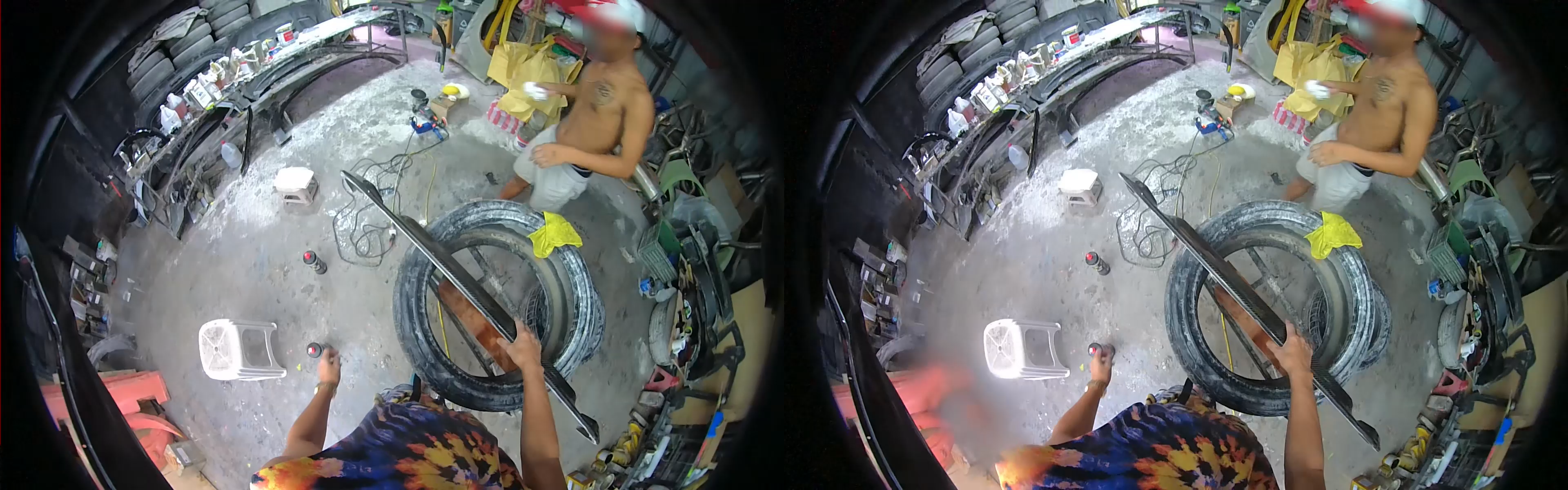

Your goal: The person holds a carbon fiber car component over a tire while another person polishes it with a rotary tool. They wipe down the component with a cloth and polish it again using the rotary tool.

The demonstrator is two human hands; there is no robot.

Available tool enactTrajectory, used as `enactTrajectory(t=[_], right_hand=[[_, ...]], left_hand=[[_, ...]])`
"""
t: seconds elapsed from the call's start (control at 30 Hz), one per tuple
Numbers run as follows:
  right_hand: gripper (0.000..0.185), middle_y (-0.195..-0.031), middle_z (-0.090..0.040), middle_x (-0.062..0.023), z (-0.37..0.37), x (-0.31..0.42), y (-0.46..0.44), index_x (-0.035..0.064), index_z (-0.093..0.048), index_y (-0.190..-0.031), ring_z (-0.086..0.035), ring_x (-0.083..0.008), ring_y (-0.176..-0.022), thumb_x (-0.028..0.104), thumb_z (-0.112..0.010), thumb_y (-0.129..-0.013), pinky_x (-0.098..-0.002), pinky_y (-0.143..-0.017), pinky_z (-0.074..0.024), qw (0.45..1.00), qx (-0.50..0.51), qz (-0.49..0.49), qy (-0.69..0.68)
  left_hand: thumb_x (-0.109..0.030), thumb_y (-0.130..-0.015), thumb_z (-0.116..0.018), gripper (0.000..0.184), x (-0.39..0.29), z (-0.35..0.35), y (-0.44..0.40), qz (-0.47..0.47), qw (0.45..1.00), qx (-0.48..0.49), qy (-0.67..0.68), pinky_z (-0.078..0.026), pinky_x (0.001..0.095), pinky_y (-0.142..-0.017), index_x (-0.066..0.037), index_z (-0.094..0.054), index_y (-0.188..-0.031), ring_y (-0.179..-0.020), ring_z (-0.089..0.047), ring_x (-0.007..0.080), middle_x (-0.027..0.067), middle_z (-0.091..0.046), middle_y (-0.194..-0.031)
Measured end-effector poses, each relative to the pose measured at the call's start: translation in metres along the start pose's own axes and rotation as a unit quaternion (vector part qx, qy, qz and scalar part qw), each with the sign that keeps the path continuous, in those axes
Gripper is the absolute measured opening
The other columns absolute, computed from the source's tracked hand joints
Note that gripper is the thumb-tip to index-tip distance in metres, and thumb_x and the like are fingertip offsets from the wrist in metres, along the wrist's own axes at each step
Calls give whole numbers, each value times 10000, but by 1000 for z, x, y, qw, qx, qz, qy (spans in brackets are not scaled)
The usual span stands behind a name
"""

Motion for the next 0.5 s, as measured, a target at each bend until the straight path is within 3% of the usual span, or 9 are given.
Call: enactTrajectory(t=[0.13, 0.23, 0.3, 0.33, 0.37, 0.4, 0.43, 0.47, 0.5], right_hand=[[707, -1244, -644, -200, -11, -2, 5, 128, -506, -1362, -610, -380, -1148, 403, -760, -763, -503, -1021, -427, 999, -42, -18, 27], [640, -1204, -654, -172, -12, 1, 14, 131, -528, -1313, -608, -367, -1140, 401, -748, -776, -515, -998, -432, 996, -71, -24, 48], [641, -1190, -646, -155, -19, -2, 15, 141, -524, -1316, -589, -366, -1157, 402, -748, -776, -527, -988, -428, 991, -113, 3, 78], [637, -1190, -629, -145, -21, -2, 16, 142, -524, -1312, -574, -366, -1168, 401, -749, -775, -534, -978, -427, 990, -112, 1, 87], [685, -1357, -570, -127, -14, 8, 23, 139, -499, -1366, -519, -355, -1259, 362, -771, -779, -526, -1063, -385, 994, -82, -29, 64], [685, -1361, -562, -130, -16, 9, 24, 135, -495, -1370, -513, -356, -1261, 355, -769, -782, -527, -1060, -384, 994, -84, -30, 65], [685, -1365, -555, -134, -19, 8, 25, 132, -491, -1374, -508, -356, -1262, 347, -767, -786, -527, -1057, -383, 993, -87, -28, 70], [685, -1365, -555, -134, -22, 7, 27, 132, -491, -1374, -508, -356, -1262, 347, -767, -786, -527, -1057, -383, 993, -85, -29, 75], [669, -1305, -570, -138, -22, 8, 28, 132, -501, -1347, -524, -356, -1231, 352, -772, -776, -532, -1025, -393, 992, -103, -16, 78]], left_hand=[[-181, -939, -648, 208, -9, 24, 41, 67, 994, 49, 71, -539, 310, -642, 18, -667, -883, -721, -686, 161, 92, -701, -764], [-184, -944, -662, 257, -131, 41, 66, 17, 986, 105, 125, -515, 286, -632, 23, -675, -792, -685, -647, 127, 74, -681, -714], [-151, -930, -674, 204, -238, 66, 69, -142, 969, 140, 147, -484, 279, -626, 19, -704, -821, -670, -617, 134, 76, -677, -729], [-128, -914, -679, 176, -319, 97, 82, -277, 946, 96, 139, -474, 286, -625, 19, -713, -823, -669, -608, 144, 79, -673, -737], [-105, -899, -683, 148, -397, 135, 106, -401, 905, 51, 131, -464, 294, -624, 18, -721, -826, -669, -599, 153, 82, -669, -744], [-74, -858, -689, 95, -450, 173, 131, -471, 878, -5, 88, -459, 319, -613, 10, -734, -861, -682, -604, 174, 88, -654, -747], [-99, -832, -698, 90, -484, 203, 155, -541, 819, -81, 171, -461, 333, -614, -17, -735, -825, -679, -603, 183, 87, -643, -733], [-99, -832, -698, 90, -505, 223, 160, -537, 821, -81, 173, -461, 333, -614, -17, -735, -825, -679, -603, 183, 87, -643, -733], [-166, -840, -684, 124, -521, 251, 175, -675, 695, -136, 207, -438, 349, -579, -73, -689, -758, -612, -547, 174, 46, -610, -686]])
Point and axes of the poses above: each hand's wrist, its own y-axis away from the middle knuckle, its own z-axis out of the back of the hand, x = y × z, the point moved 4 cm from there along -y, towards the middle knuckle
